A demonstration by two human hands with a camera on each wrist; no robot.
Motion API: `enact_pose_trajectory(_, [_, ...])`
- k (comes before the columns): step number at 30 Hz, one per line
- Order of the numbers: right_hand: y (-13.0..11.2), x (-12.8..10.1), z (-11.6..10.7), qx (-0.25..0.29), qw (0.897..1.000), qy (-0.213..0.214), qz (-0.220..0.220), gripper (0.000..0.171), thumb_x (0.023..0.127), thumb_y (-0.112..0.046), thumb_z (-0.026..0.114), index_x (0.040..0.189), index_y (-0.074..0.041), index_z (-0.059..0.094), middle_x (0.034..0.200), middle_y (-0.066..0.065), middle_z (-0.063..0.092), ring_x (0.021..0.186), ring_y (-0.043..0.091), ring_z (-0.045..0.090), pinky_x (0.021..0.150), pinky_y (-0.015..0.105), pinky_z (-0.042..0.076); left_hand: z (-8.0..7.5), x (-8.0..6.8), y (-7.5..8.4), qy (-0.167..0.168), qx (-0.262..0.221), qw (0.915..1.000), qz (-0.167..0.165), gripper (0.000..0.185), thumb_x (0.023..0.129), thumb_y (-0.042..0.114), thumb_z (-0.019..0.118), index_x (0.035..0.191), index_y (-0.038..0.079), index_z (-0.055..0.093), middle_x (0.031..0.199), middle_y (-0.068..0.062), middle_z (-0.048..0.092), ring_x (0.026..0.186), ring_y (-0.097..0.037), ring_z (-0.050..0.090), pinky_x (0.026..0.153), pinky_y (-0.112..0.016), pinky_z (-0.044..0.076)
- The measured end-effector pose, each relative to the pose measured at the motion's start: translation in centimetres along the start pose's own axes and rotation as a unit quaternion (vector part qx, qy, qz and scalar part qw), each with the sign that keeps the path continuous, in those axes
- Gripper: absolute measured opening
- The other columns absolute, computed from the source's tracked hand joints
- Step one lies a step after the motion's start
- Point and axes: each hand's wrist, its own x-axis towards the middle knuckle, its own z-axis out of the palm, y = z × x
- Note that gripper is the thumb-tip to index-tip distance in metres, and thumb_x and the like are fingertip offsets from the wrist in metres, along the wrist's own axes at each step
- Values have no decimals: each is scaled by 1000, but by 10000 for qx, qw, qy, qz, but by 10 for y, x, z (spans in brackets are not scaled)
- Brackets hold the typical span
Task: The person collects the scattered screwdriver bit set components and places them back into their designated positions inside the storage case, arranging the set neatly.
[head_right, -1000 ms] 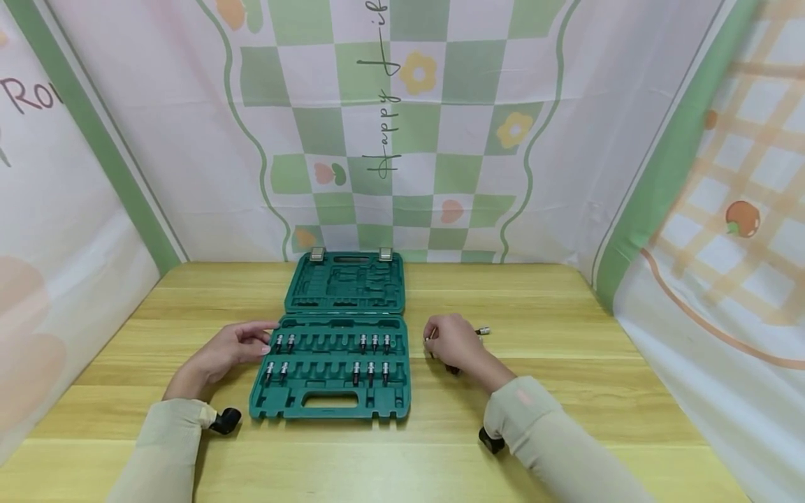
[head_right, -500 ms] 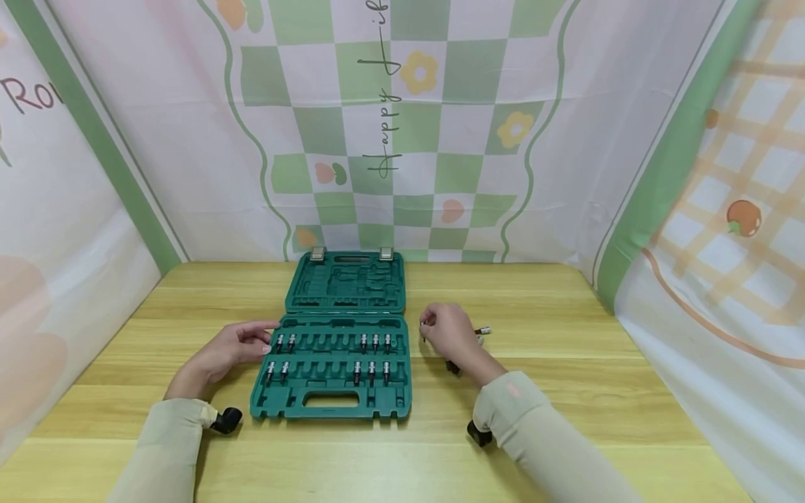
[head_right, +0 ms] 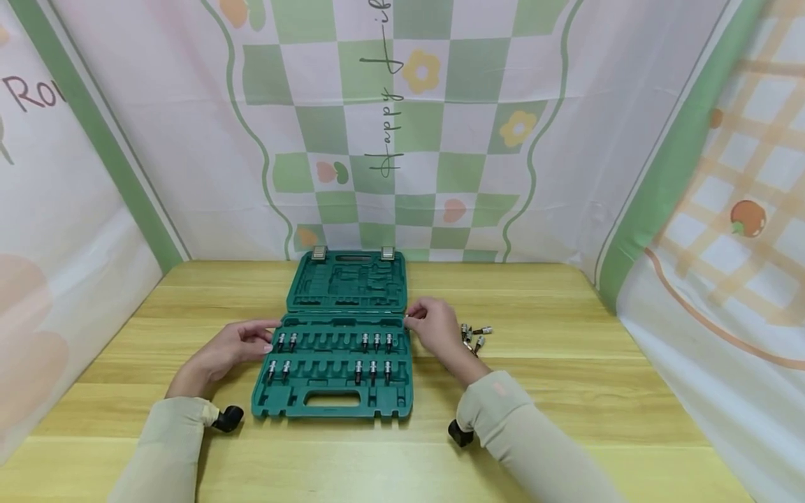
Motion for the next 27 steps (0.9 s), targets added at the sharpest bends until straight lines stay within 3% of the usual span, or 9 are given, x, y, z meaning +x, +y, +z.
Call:
enact_pose_trajectory(8, [-13, -2, 15, 552, 9982, -5, 245, 7, 85, -8, 74, 89, -4, 71, 83, 4, 67, 78, 20, 60, 67, 33, 52, 0, -1, 2, 5, 8, 10000, 13, 51, 92, -3, 62, 141, -1, 48, 116, -21, 53, 97, -27, 55, 81, -32, 54])
enact_pose_trajectory(27, [-37, -14, 40, 799, 9953, -413, 361, 5, 85, -6, 75, 87, -6, 70, 81, 1, 66, 75, 17, 59, 65, 32, 51, 0, 0, 1, -15, 34, 10000, 43, 52, 91, -3, 63, 141, -1, 48, 115, -21, 53, 98, -26, 55, 82, -33, 55])
